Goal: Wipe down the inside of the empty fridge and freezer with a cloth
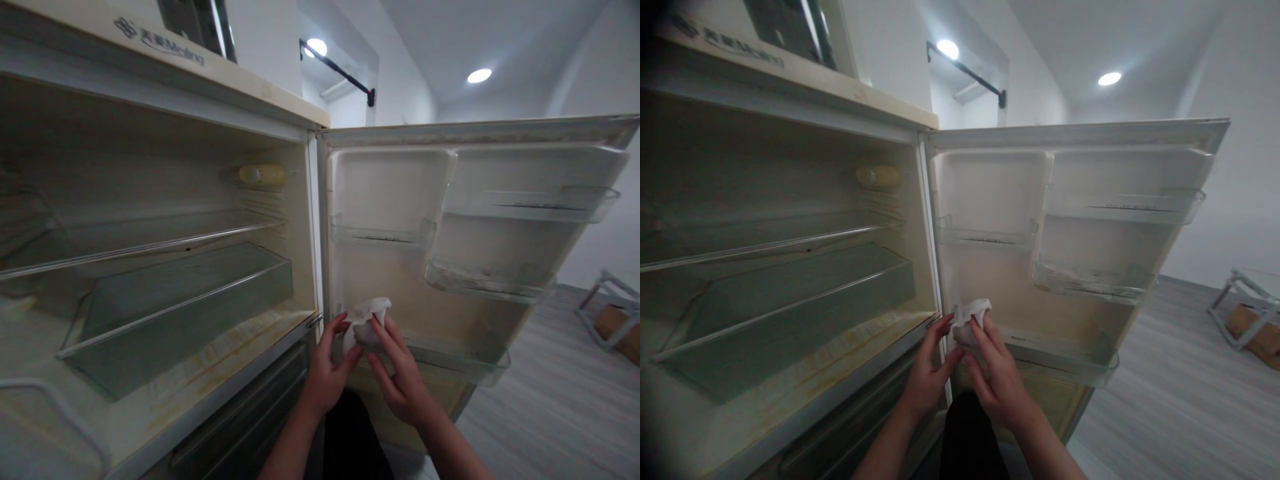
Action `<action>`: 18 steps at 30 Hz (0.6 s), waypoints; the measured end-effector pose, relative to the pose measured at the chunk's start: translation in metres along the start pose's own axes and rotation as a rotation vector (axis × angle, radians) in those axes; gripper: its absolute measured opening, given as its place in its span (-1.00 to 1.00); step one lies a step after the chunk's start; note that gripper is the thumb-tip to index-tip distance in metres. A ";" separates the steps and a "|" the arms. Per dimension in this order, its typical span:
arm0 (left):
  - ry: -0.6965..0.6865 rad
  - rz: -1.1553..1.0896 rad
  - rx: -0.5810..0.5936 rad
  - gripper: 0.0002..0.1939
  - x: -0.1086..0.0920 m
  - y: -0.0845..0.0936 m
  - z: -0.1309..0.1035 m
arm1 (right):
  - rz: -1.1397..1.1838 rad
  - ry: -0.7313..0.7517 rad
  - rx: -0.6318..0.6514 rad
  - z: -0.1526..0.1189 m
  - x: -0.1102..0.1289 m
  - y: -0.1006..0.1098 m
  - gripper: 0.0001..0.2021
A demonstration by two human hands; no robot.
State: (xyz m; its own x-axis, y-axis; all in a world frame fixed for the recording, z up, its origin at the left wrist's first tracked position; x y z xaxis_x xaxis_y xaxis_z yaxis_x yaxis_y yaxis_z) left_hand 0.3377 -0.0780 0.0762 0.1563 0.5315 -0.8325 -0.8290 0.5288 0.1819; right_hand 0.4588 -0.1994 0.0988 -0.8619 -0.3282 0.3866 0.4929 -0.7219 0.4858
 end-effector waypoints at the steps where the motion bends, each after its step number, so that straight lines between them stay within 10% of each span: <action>1: 0.051 -0.032 0.002 -0.51 -0.006 0.005 -0.003 | 0.020 0.005 0.026 -0.001 0.006 -0.003 -0.30; 11: 0.110 0.240 -0.239 -0.66 -0.026 0.056 -0.037 | 0.303 -0.097 0.006 -0.013 0.001 -0.022 -0.58; 18: 0.234 0.338 -0.019 -0.71 -0.009 0.045 -0.039 | 0.497 -0.395 0.311 -0.063 0.011 -0.085 -0.83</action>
State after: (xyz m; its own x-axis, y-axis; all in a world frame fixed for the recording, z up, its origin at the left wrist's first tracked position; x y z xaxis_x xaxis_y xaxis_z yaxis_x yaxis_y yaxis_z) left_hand 0.2779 -0.0847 0.0719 -0.2513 0.5076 -0.8241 -0.8227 0.3365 0.4581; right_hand 0.3993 -0.1800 0.0120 -0.4469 -0.2856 0.8478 0.8788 -0.3173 0.3564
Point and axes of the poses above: each hand's wrist, its own z-axis towards the middle knuckle, its own y-axis out of the back of the hand, x = y × z, the point moved 3 cm from there along z, towards the middle knuckle, and after that the axes turned 1 degree about -x, right-handed, at the moved point
